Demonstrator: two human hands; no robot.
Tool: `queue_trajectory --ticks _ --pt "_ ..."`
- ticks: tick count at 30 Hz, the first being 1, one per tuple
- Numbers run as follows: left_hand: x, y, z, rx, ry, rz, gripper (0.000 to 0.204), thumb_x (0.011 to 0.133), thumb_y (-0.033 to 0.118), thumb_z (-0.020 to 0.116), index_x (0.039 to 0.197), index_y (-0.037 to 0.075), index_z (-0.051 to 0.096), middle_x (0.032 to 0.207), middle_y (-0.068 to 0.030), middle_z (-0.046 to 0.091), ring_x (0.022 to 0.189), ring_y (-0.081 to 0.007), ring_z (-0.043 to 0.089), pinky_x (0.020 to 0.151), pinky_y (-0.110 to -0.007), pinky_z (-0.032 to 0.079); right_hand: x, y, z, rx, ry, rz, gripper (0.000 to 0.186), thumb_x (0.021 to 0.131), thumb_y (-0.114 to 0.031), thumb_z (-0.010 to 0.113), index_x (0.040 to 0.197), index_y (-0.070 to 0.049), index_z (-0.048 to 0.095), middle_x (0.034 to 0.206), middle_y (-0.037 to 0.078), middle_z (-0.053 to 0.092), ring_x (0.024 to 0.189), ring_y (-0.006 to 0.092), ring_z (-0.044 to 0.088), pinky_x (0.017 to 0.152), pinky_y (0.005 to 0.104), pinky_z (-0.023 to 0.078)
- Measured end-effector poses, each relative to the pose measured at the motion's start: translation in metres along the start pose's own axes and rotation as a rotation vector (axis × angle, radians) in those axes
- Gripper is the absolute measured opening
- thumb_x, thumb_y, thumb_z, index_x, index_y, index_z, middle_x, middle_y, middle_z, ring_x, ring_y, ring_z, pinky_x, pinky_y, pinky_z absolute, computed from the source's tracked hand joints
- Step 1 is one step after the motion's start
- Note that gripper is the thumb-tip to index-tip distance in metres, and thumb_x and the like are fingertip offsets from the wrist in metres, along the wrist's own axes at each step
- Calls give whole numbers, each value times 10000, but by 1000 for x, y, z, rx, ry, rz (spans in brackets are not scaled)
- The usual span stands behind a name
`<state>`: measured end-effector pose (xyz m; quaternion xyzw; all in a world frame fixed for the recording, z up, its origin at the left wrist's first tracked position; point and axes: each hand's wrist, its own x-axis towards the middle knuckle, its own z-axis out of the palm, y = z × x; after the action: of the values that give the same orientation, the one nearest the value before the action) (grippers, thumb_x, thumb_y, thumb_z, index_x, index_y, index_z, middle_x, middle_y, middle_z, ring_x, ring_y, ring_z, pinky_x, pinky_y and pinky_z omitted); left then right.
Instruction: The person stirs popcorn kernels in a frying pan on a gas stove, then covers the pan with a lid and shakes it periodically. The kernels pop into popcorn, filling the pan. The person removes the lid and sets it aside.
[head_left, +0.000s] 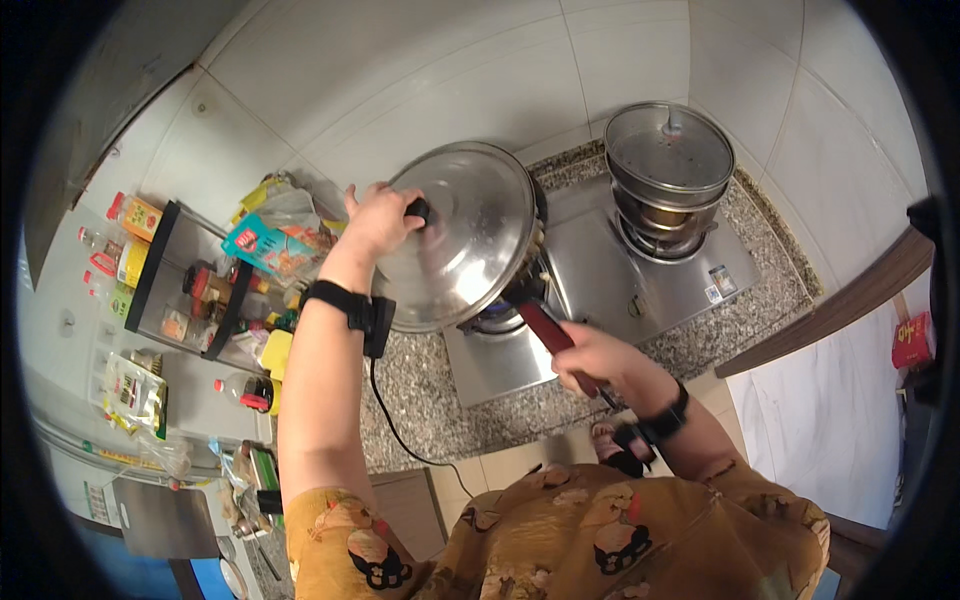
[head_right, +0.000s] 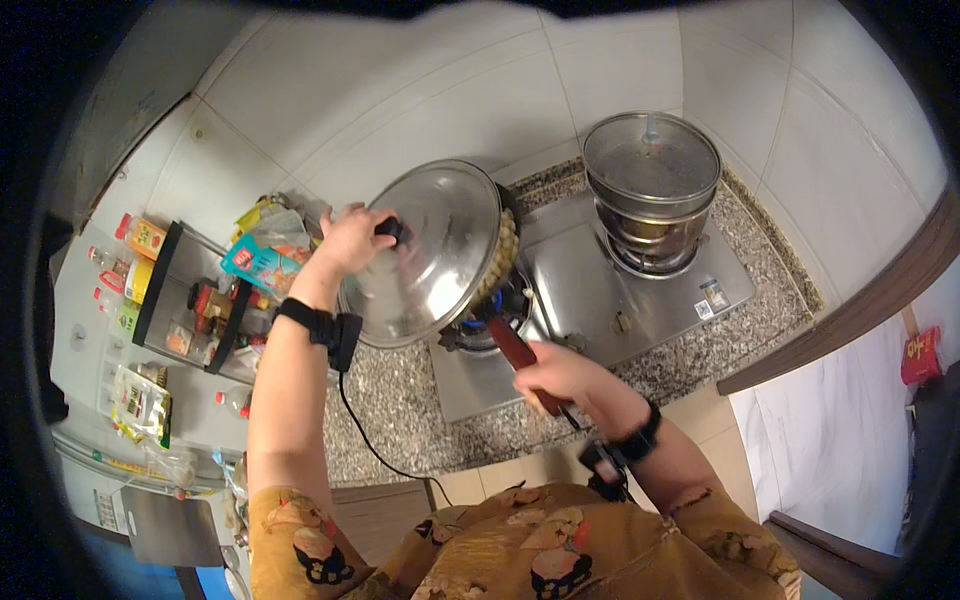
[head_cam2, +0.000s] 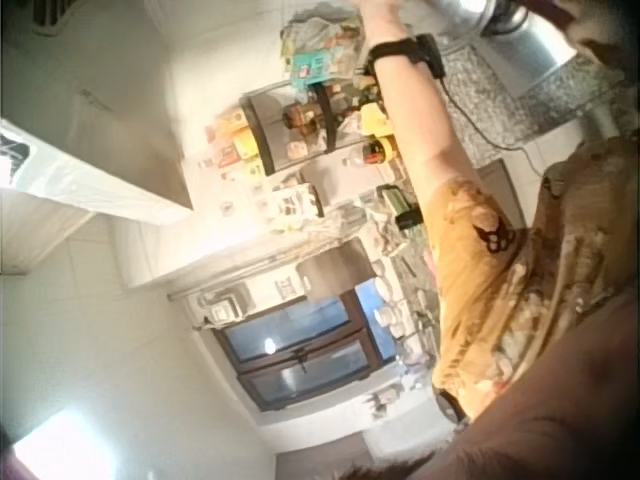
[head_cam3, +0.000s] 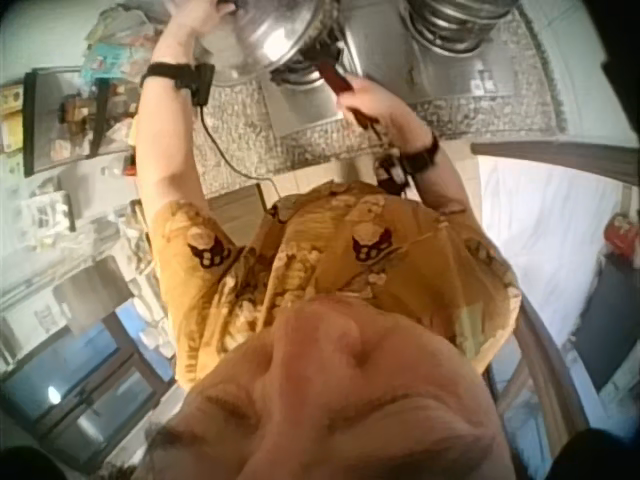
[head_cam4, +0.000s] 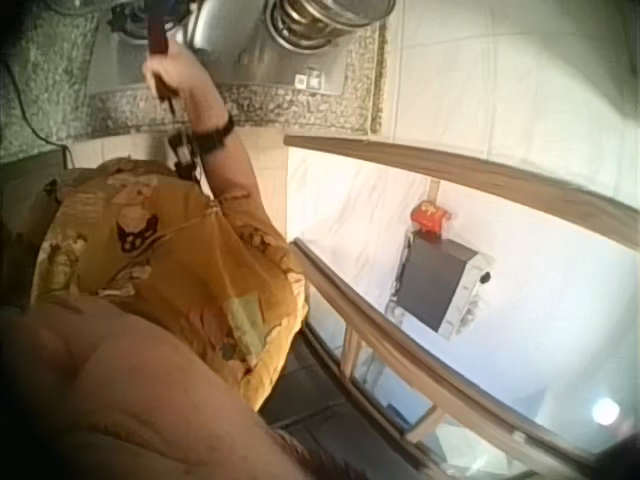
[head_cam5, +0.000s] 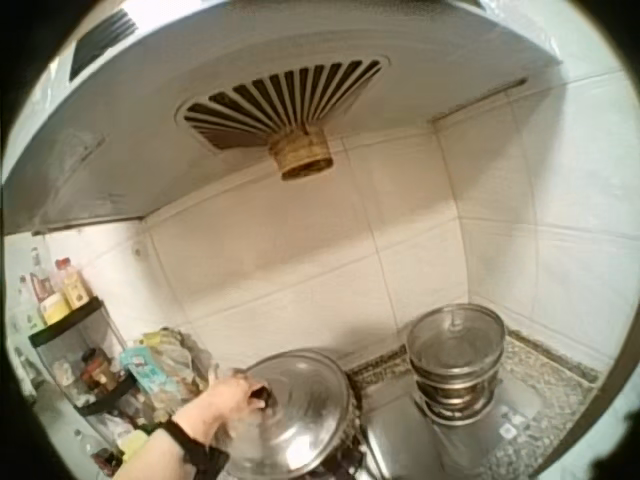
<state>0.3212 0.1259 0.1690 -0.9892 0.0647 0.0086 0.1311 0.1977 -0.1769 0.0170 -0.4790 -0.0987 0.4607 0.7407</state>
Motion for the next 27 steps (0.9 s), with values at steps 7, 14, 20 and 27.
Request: queue_trajectory --ticks 7,14,20,27 --pt "-5 -4 24 -45 -5 5 401 831 312 708 1218 243 630 1140 -76 641 1256 -321 496 1056 -707 206 4 1 3 -80 -16 1 302 807 15 566 1083 4 443 625 46 558 454 124 531 420 293 421" --pt "4 -11 3 -45 29 -6 423 836 322 704 1243 243 622 1164 -67 658 1285 -325 475 1051 -701 203 10 -10 7 -84 -5 -22 249 815 -21 592 1019 -29 449 639 40 532 472 126 512 435 285 414" --pt "5 -1 7 17 -11 -30 403 860 323 702 1252 264 626 1167 -55 656 1332 -294 430 1082 -705 170 8 -2 2 -27 0 -8 246 817 -11 588 1013 -54 445 667 35 521 493 121 506 420 274 409" --pt "1 0 10 -36 67 5 381 853 293 711 1225 277 632 1158 -44 657 1334 -288 429 1087 -705 161 -22 17 3 14 -44 -15 300 807 29 563 1081 -37 462 631 33 507 477 122 511 422 272 405"
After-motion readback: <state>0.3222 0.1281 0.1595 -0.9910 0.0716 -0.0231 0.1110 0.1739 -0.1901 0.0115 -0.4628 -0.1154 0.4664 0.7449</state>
